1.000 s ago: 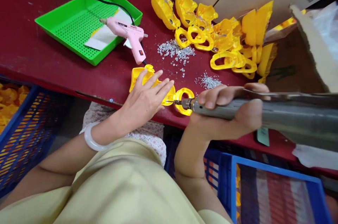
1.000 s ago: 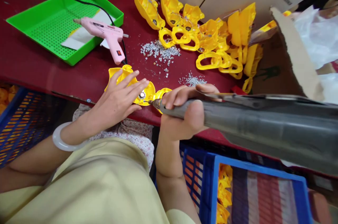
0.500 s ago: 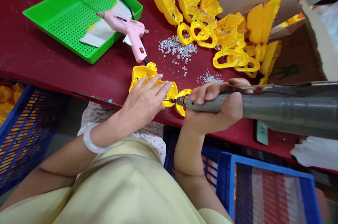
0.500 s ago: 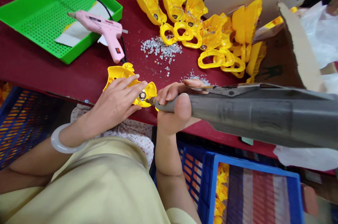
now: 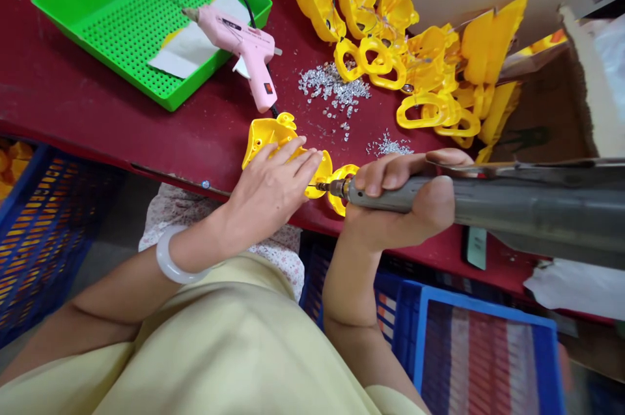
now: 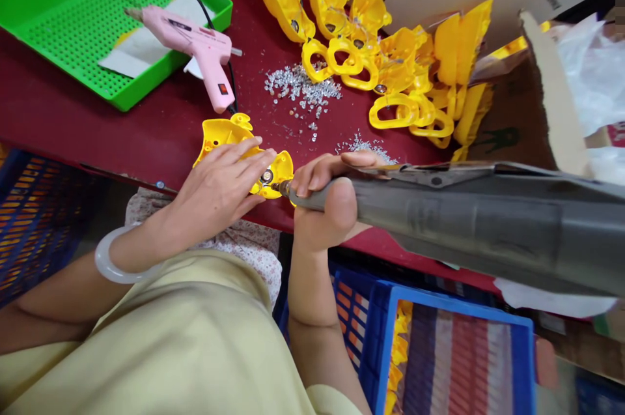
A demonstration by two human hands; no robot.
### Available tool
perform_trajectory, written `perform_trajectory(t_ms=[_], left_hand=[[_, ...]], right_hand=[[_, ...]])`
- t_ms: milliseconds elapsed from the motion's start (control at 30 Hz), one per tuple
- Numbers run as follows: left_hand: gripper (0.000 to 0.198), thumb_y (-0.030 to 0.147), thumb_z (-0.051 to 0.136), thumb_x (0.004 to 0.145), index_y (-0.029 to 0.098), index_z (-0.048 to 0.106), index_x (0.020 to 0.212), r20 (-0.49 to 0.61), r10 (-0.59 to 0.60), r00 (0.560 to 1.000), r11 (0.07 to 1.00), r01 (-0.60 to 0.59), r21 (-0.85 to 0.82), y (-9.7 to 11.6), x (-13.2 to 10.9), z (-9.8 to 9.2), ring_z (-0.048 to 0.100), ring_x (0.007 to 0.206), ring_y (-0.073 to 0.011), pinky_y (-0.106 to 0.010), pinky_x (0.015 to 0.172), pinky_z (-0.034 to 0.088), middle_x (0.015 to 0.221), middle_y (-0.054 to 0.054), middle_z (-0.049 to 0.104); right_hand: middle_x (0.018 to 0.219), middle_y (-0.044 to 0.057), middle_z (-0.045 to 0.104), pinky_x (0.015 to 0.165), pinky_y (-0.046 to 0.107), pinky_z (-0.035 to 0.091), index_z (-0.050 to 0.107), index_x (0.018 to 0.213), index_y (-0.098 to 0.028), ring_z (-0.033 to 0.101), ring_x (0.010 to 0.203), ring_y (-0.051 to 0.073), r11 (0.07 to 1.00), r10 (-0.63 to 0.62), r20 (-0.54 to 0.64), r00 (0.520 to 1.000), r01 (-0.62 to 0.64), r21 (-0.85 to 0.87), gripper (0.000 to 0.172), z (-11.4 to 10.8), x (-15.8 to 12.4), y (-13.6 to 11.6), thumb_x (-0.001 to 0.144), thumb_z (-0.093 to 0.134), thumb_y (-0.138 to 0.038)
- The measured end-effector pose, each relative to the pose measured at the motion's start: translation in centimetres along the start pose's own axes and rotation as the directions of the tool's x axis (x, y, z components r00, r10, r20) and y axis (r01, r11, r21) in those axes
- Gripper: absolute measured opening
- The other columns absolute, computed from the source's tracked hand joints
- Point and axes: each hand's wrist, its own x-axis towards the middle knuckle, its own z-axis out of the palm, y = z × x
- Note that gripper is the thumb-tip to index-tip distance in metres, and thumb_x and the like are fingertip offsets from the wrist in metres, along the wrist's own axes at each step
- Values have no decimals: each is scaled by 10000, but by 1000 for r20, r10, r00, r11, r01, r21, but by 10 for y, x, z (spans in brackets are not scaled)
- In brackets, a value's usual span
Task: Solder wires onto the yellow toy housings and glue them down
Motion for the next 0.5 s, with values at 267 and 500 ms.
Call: perform_trajectory(t_ms=[267, 500], left_hand=[[468, 124, 510, 900, 59, 457, 1361, -21, -29, 999, 999, 28, -31, 1, 1, -1, 443, 1355, -315, -486, 1089, 411, 1341, -169, 584], [490, 110, 552, 868, 65, 475, 1350, -49, -33, 998, 999, 31, -30, 2, 1, -1, 461, 1341, -318, -478, 1075, 433, 1312, -166, 604]], right_hand=[[476, -106, 291, 268, 192, 204, 580, 823, -323, 218, 291, 68, 995, -64, 155, 986, 75, -70, 123, 2, 5, 9, 790, 602, -440], [470, -98, 334, 272, 204, 215, 606, 867, -317, 251, 295, 76, 994, -101, 168, 981, 105, -18, 104, 10, -1, 8, 811, 595, -403]])
